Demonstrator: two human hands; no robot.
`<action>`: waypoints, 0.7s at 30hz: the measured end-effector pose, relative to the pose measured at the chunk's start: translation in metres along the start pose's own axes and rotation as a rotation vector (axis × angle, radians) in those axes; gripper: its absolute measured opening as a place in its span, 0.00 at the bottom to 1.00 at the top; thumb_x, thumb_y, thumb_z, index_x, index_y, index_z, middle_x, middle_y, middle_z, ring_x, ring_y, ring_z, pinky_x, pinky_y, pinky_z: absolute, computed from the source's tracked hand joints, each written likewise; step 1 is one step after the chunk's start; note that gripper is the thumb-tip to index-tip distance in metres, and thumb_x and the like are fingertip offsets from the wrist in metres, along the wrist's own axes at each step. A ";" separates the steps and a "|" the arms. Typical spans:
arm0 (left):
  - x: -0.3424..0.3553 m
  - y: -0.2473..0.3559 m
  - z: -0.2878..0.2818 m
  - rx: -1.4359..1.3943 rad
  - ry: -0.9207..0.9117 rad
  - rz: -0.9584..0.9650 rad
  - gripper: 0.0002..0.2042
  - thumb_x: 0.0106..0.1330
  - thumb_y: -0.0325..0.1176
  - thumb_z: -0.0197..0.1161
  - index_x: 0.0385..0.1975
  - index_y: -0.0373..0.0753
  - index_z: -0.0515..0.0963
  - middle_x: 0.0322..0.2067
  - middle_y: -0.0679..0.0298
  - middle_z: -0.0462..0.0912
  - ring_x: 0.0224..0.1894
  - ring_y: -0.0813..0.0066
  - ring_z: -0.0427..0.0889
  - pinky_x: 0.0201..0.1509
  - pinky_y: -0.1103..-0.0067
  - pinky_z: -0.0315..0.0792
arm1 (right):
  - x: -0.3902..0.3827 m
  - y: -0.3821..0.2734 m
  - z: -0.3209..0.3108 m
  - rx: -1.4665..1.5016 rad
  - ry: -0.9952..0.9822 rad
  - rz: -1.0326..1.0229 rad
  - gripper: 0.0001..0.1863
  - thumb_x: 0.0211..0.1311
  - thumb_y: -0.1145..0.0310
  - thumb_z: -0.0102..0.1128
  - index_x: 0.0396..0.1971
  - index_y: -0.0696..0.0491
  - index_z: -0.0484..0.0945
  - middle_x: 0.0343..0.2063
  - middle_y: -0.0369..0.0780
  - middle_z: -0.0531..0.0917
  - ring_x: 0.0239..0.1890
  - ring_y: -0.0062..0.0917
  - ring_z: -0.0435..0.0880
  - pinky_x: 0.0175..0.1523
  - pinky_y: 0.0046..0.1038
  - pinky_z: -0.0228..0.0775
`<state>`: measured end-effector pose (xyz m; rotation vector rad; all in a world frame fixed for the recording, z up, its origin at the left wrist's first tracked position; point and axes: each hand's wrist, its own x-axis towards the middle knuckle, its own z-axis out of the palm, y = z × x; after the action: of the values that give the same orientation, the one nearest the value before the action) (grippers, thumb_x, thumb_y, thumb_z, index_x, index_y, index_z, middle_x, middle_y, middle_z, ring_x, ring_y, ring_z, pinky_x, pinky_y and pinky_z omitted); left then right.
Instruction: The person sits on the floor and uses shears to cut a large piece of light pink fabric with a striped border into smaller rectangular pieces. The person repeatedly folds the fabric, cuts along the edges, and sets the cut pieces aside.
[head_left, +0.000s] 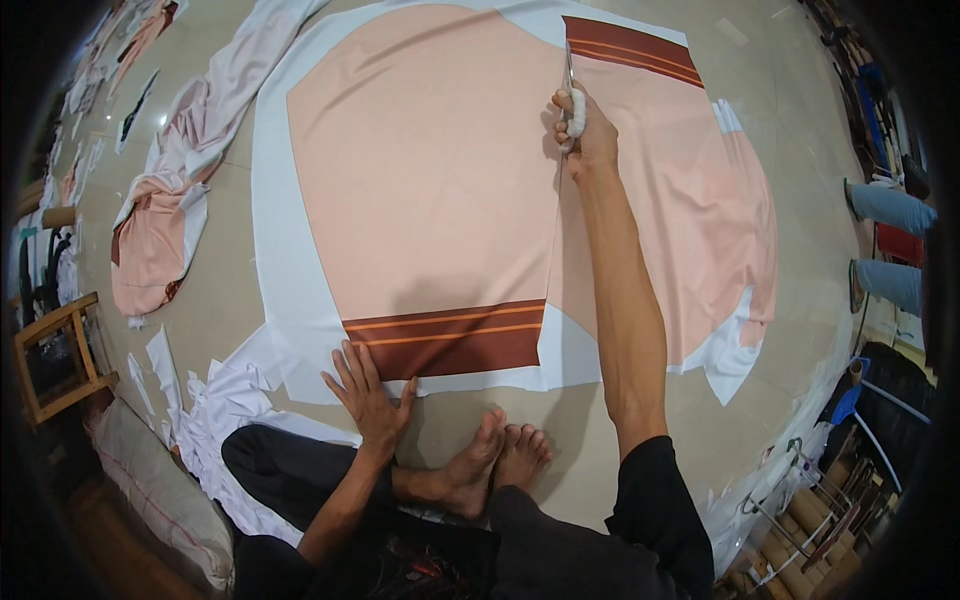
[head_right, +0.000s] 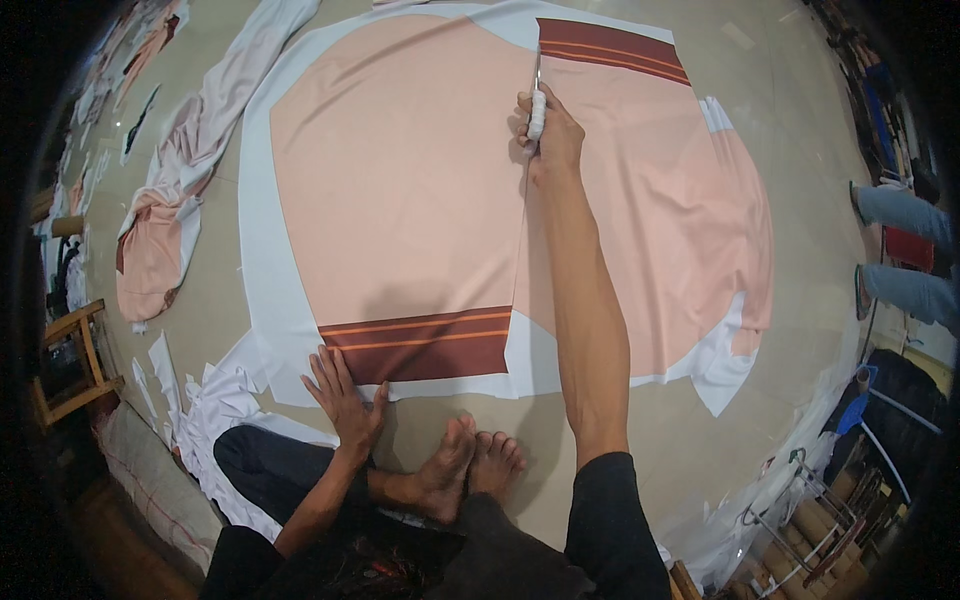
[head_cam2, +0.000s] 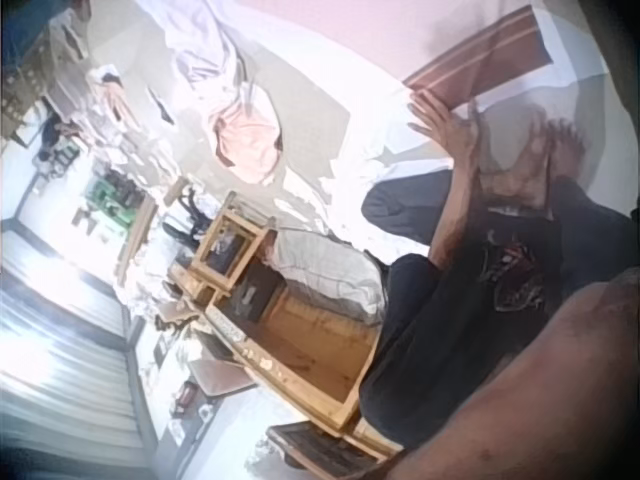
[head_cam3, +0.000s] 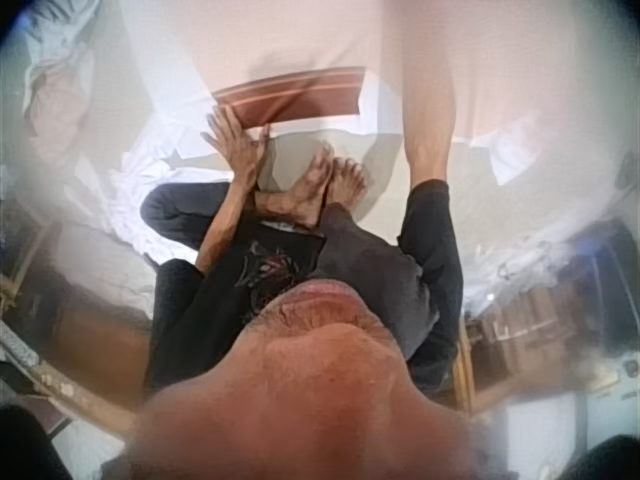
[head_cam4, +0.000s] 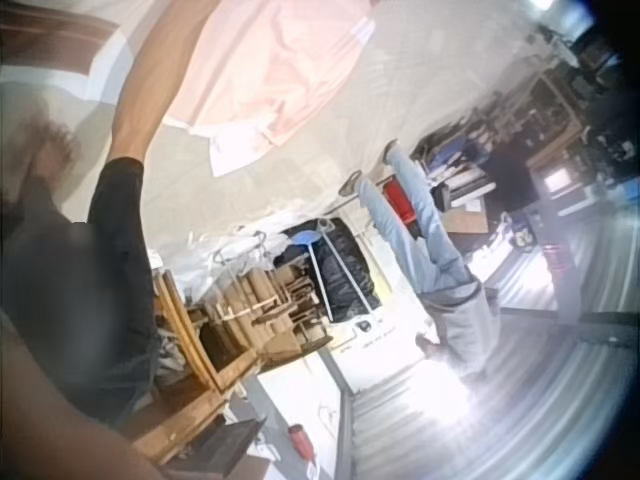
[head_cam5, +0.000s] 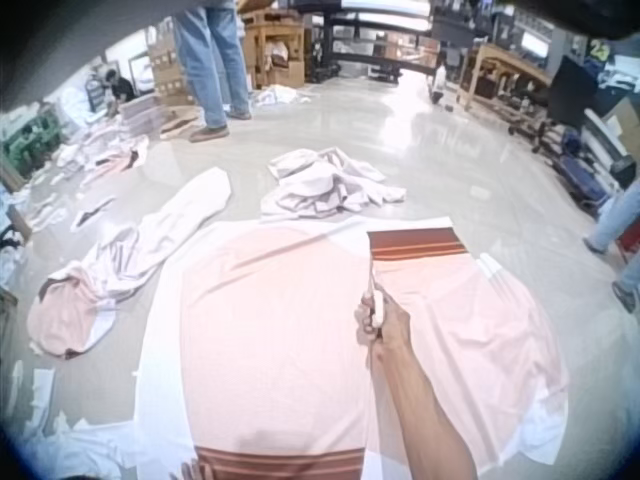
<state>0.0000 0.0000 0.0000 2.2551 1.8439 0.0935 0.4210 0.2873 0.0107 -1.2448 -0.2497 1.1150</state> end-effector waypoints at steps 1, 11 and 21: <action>0.000 0.001 -0.001 -0.008 -0.007 -0.003 0.51 0.71 0.64 0.61 0.80 0.31 0.50 0.81 0.41 0.46 0.84 0.39 0.39 0.81 0.40 0.26 | -0.001 0.000 0.001 0.003 0.012 0.005 0.24 0.75 0.72 0.55 0.68 0.56 0.77 0.39 0.44 0.89 0.21 0.20 0.77 0.23 0.23 0.70; 0.002 0.002 -0.002 0.022 0.010 0.003 0.50 0.71 0.64 0.61 0.80 0.30 0.50 0.81 0.41 0.46 0.84 0.38 0.41 0.81 0.40 0.28 | 0.030 -0.023 0.011 0.006 0.053 0.038 0.19 0.74 0.71 0.58 0.61 0.56 0.82 0.33 0.41 0.88 0.21 0.19 0.76 0.23 0.21 0.67; 0.000 0.002 -0.002 -0.016 0.006 -0.014 0.50 0.71 0.62 0.62 0.80 0.31 0.50 0.81 0.42 0.47 0.84 0.38 0.41 0.81 0.39 0.27 | 0.051 -0.017 0.011 0.059 -0.004 0.021 0.18 0.72 0.70 0.61 0.59 0.57 0.82 0.36 0.42 0.89 0.22 0.19 0.76 0.23 0.21 0.66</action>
<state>0.0012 0.0003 0.0027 2.2329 1.8554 0.1120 0.4476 0.3356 0.0083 -1.1947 -0.2062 1.1353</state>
